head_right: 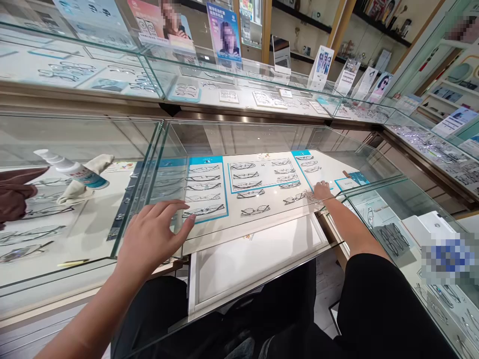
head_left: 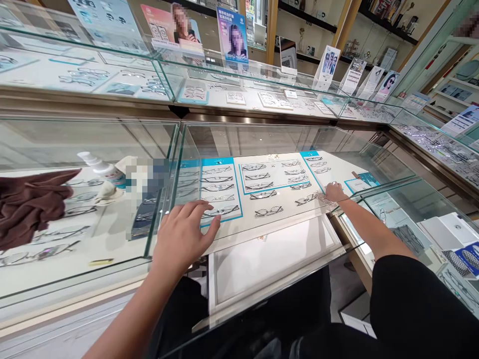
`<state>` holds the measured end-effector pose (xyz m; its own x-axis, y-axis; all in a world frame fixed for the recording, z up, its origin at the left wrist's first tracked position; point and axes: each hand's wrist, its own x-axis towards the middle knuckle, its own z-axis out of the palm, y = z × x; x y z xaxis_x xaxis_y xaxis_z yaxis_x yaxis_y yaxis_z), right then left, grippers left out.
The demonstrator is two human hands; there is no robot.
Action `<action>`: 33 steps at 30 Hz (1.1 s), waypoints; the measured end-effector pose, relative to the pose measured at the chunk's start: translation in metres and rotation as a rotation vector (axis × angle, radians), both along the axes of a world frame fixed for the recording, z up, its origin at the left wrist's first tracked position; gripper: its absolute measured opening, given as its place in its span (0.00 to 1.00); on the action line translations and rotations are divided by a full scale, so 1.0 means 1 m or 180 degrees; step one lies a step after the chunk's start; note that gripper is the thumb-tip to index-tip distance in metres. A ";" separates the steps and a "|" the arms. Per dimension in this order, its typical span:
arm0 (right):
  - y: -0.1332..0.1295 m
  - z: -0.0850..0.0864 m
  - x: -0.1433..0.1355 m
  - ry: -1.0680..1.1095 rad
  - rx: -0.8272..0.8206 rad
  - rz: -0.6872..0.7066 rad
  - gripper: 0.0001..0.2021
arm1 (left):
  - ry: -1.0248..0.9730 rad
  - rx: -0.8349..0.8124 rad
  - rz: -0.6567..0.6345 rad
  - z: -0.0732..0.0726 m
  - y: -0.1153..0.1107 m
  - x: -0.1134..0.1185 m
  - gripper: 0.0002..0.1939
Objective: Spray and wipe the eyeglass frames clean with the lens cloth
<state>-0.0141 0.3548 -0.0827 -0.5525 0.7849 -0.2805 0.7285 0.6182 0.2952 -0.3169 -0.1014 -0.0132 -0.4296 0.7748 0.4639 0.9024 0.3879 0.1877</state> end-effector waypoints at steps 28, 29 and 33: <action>-0.048 0.042 0.001 -0.0313 0.0264 0.0412 0.17 | -0.0086 -0.0013 0.0037 0.001 0.006 0.001 0.19; -0.052 0.047 0.002 -0.0278 0.0195 0.0494 0.15 | -0.0069 -0.0015 0.0030 0.001 0.006 0.001 0.19; -0.071 0.064 0.004 -0.0082 -0.0098 0.0826 0.07 | 0.0039 0.0025 0.0014 -0.004 0.008 -0.002 0.21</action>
